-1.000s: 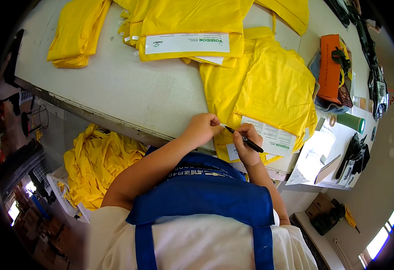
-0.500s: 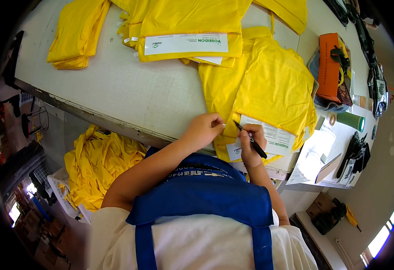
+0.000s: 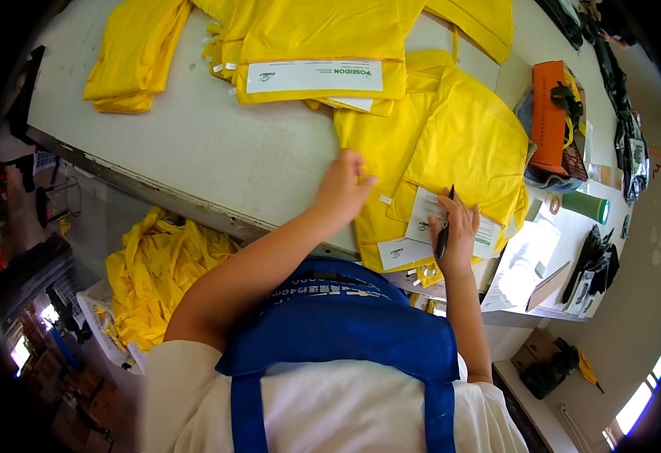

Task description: The person sorts yellow poly mailers on a table, briefly opens a box containing orange items, then uses a black marker to write on the white labels of several yellow mailers. The labeled mailers are stacked on the table.

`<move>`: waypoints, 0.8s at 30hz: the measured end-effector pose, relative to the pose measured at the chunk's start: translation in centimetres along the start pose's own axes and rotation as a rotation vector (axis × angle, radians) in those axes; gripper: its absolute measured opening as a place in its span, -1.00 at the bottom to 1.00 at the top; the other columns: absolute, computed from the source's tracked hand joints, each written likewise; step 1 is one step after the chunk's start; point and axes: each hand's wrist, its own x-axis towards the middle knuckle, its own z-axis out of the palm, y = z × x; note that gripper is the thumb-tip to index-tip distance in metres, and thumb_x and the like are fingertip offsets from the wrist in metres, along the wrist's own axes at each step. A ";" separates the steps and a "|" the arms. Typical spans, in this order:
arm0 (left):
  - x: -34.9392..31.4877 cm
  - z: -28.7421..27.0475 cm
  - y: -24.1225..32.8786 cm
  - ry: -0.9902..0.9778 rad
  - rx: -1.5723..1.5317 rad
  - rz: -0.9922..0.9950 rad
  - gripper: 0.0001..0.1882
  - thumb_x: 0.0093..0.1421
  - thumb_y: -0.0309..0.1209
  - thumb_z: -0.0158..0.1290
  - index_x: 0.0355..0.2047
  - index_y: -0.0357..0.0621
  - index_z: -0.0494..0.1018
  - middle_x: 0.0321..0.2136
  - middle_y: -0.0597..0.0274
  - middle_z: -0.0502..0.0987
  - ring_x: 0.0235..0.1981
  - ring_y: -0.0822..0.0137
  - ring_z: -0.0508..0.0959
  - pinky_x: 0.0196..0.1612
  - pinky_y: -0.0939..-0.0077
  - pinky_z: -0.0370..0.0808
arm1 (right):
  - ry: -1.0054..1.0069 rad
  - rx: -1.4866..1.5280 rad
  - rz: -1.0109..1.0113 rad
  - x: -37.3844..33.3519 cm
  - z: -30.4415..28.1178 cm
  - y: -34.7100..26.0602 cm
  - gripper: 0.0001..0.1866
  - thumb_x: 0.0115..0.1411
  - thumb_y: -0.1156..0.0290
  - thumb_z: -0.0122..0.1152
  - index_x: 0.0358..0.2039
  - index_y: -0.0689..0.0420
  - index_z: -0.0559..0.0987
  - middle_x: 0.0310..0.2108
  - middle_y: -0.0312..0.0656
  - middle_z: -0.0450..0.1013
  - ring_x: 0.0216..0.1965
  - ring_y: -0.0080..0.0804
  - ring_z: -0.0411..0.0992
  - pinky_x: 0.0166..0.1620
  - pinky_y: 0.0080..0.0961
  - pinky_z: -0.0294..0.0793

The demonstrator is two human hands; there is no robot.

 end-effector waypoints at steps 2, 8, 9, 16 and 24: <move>-1.4 -1.8 0.5 0.091 -0.201 -0.537 -0.74 0.17 -0.41 0.06 -0.14 -0.21 0.36 -0.41 0.22 0.45 -0.67 0.49 0.40 -0.62 0.60 0.30 | -0.016 -0.050 -0.010 -0.8 0.1 1.6 -0.67 0.10 0.36 0.21 -0.10 0.03 0.42 -0.04 -0.15 0.45 0.13 -0.20 0.30 0.27 -0.02 -0.11; 1.6 -1.7 1.7 -0.269 -0.008 -0.269 -0.75 0.18 -0.39 0.05 -0.17 -0.24 0.38 -0.52 0.21 0.47 -0.68 0.49 0.40 -0.62 0.55 0.31 | 0.035 -0.083 -0.053 -0.1 -0.2 3.6 -0.65 0.09 0.37 0.23 -0.10 0.03 0.43 -0.06 -0.13 0.44 0.12 -0.17 0.30 0.27 0.01 -0.09; 2.6 -1.1 2.2 -0.233 0.013 -0.141 -0.74 0.18 -0.37 0.05 -0.17 -0.24 0.39 -0.55 0.22 0.46 -0.68 0.50 0.39 -0.62 0.55 0.31 | 0.050 -0.092 -0.059 0.2 -0.2 4.2 -0.65 0.09 0.37 0.23 -0.09 0.03 0.43 -0.06 -0.13 0.44 0.13 -0.16 0.29 0.27 0.01 -0.09; 7.2 1.3 4.2 -0.348 -0.091 -0.227 -0.69 0.17 -0.24 0.07 -0.28 -0.28 0.41 -0.58 0.16 0.48 -0.63 0.32 0.44 -0.54 0.39 0.36 | 0.071 -0.213 0.016 0.8 -0.8 7.7 -0.64 0.14 0.32 0.16 -0.04 0.04 0.40 0.00 -0.08 0.38 0.12 -0.16 0.27 0.26 0.02 -0.06; -4.3 -1.9 0.1 -0.868 -0.523 -0.905 -0.77 0.25 -0.34 -0.02 -0.18 -0.22 0.42 -0.62 0.38 0.39 -0.74 0.63 0.24 -0.77 0.72 0.02 | 0.151 0.555 0.093 -1.6 -1.5 0.3 -0.85 0.11 0.48 0.16 -0.28 0.18 0.55 -0.28 -0.05 0.47 -0.15 -0.15 0.44 -0.01 -0.28 0.39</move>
